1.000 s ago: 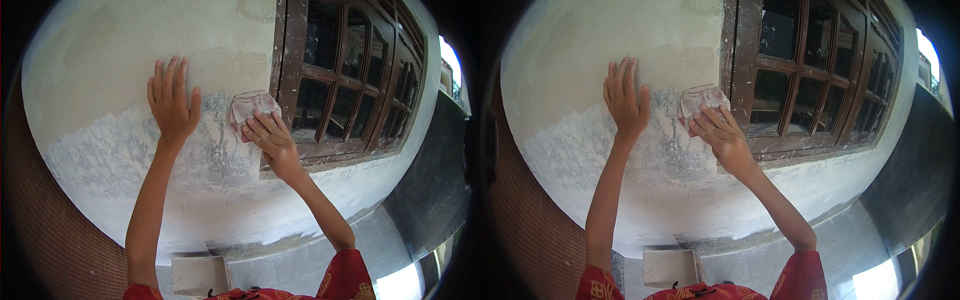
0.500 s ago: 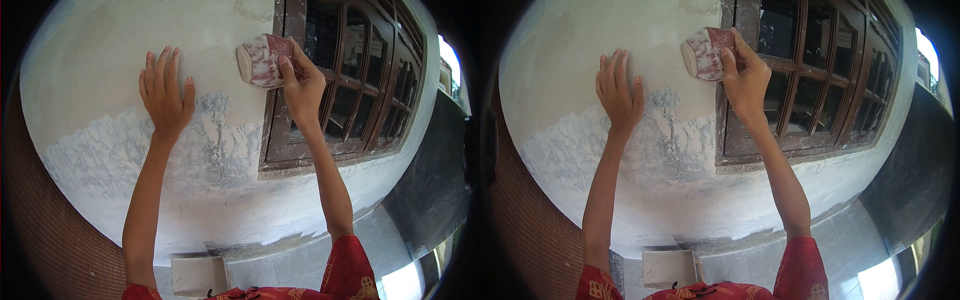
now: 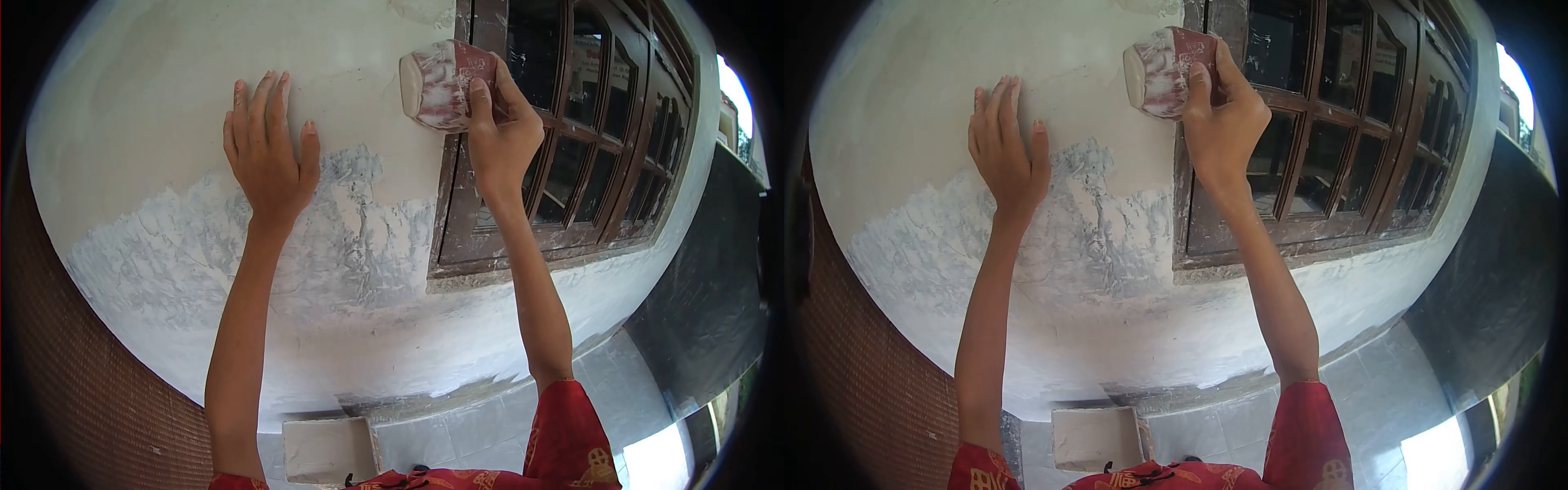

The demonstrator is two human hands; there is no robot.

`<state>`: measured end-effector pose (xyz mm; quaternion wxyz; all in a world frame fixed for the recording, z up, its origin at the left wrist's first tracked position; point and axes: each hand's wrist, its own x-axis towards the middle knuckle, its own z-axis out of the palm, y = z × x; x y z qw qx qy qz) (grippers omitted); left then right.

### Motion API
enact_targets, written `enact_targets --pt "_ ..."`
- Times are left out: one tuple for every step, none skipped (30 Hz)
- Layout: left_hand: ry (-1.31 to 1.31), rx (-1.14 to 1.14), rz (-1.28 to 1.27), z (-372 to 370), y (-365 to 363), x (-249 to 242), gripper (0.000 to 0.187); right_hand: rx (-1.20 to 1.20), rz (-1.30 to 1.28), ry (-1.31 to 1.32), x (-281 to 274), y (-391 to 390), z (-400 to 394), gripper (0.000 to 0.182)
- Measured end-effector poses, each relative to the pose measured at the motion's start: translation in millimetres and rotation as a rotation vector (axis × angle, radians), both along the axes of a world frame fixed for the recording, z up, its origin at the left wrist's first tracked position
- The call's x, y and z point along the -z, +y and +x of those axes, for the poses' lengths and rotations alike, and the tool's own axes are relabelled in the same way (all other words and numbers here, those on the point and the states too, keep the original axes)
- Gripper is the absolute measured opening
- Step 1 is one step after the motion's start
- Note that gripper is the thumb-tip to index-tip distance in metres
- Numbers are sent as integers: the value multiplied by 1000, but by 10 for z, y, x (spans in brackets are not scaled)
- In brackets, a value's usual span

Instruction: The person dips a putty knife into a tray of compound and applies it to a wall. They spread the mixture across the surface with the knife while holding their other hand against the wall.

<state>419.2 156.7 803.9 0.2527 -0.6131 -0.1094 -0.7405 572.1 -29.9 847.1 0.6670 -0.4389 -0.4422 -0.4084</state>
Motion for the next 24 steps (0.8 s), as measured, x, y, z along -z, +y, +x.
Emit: enact_targets --pt "-3 -1 2 -4 6 -1 48 38 53 32 -31 -29 75 39" --pt "1 4 0 1 3 3 48 -58 94 75 -65 -103 87 38" --pt "5 10 -3 5 0 3 48 -59 93 67 -87 -127 82 38" --pt "1 11 -4 1 3 1 48 -117 98 62 -98 -157 72 38" --pt "3 6 -5 -1 3 5 48 -173 102 59 -96 -190 52 37" --pt "6 4 -4 5 -3 8 48 -151 57 27 -73 -149 -27 37" --pt "7 9 -7 8 -6 11 48 -102 63 -58 -36 -35 -49 38" --pt "12 3 -13 0 -3 15 48 -37 11 -74 -2 -1 -80 38" --pt "19 -5 -15 -7 -2 11 48 27 -36 -88 25 12 -96 38" --pt "25 -5 -9 -7 -15 10 48 27 -31 -81 32 -18 -47 38" --pt "29 2 -15 -7 -34 15 48 22 14 17 17 -83 44 38" --pt "25 7 -21 -8 -39 8 48 14 58 107 -32 -145 102 38" --pt "19 4 -16 -12 -29 4 48 -8 138 75 -55 -204 136 37" --pt "28 0 -11 -6 -22 8 48 -85 153 92 -83 -218 95 37" --pt "40 -2 -9 4 -26 10 48 -159 166 110 -96 -226 65 36" --pt "44 2 -9 1 -28 9 48 -135 139 39 -86 -161 12 36" --pt "42 -2 -14 -12 -25 6 48 -108 111 -33 -75 -53 -74 37" --pt "39 -7 -22 -5 -34 12 48 -116 57 -44 -36 70 -132 37" --pt "42 -4 -24 10 -44 18 48 -64 -22 -41 3 116 -179 37" --pt "34 -5 -26 11 -34 11 48 -28 13 -30 -1 132 -117 37" --pt "26 -9 -27 -7 -13 9 47 5 49 -19 -14 127 -51 36" --pt "23 -14 -27 -12 -9 10 47 7 87 37 -27 35 20 36" --pt "25 1 -19 3 -20 9 47 7 122 87 -60 -85 104 36" --pt "27 16 -12 4 -19 5 47 -46 147 119 -74 -195 130 36"
